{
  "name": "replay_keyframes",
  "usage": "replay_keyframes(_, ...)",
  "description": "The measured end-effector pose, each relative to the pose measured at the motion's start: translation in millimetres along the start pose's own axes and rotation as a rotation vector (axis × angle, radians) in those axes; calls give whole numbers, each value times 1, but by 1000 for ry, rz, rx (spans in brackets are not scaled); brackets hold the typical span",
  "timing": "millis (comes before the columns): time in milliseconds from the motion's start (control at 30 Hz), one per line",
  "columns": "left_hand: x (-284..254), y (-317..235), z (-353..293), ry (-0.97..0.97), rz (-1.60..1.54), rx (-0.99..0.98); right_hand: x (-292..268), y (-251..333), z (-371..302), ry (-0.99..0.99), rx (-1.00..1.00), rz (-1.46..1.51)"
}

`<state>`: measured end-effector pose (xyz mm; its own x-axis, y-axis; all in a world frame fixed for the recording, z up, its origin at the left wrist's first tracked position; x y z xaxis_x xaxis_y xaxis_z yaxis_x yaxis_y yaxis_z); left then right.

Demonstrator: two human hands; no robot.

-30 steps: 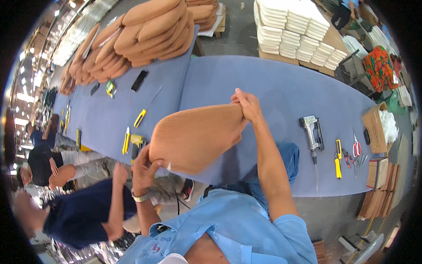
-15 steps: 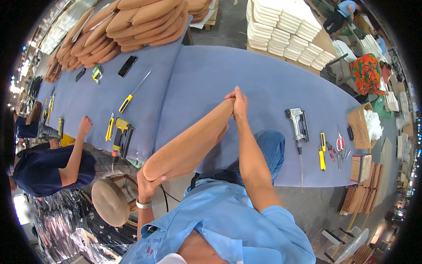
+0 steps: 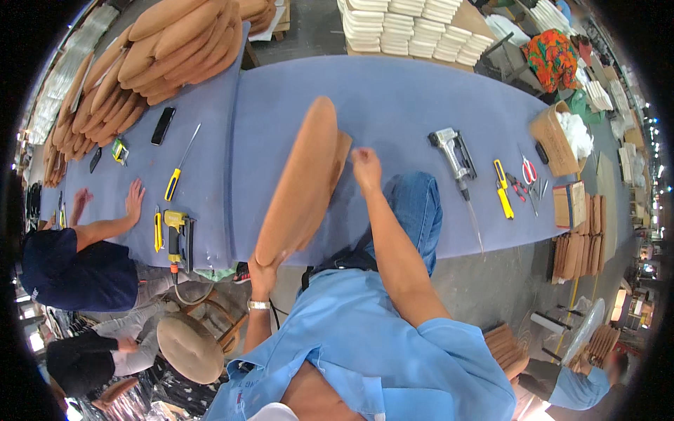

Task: The person trims excess fabric from a cushion cover using a utility knife, then uses a staple gun to secure the fabric to the cushion base. They repeatedly flip and adjust the cushion, trimming and stapling edges to complete the upholstery.

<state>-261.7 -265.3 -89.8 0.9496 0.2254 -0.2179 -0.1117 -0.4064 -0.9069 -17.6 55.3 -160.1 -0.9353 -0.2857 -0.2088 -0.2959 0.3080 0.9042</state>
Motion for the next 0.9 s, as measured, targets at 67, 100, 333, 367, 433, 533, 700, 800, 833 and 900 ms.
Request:
replay_keyframes(67, -5, 10, -4, -4, -152, -67, 39, -37, -39, 177, 360, 78)
replay_keyframes(100, -3, 9, -2, -14, -245, -55, 52, -43, -48, 209, 380, 171)
replay_keyframes(333, 23, 11, -16, -6, -285, -35, 62, -34, -43, 112, 210, -71)
replay_keyframes(367, 23, 11, -21, 13, -252, -78, 53, -23, -48, 73, 203, -242)
replay_keyframes(433, 24, -2, -23, 56, -192, -149, 38, -13, -45, 28, 165, -301)
replay_keyframes(533, 20, -29, -16, 103, -186, -28, 36, -23, -26, 63, 90, 2)
replay_keyframes(700, 20, -78, 14, 150, 114, 38, 62, 13, -3, 143, 408, 315)
replay_keyframes(800, 32, -98, 19, 170, 187, 26, 56, 15, 32, 67, 300, 85)
replay_keyframes(833, 36, -99, 20, 171, 201, 11, 56, 8, 36, 4, 323, 48)
replay_keyframes(900, 42, -100, 23, 207, 263, 17, 58, 8, 41, -120, 368, -32)
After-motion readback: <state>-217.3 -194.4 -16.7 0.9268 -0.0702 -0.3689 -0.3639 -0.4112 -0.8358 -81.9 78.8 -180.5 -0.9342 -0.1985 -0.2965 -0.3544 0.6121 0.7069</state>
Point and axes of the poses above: each hand's wrist, its own z-axis towards the middle knuckle, its own x-axis out of the palm, y = z × x, the point moved 7 cm from there along z, towards the middle knuckle, and after that the axes turned 15 degrees about y, right-handed, at the moved point
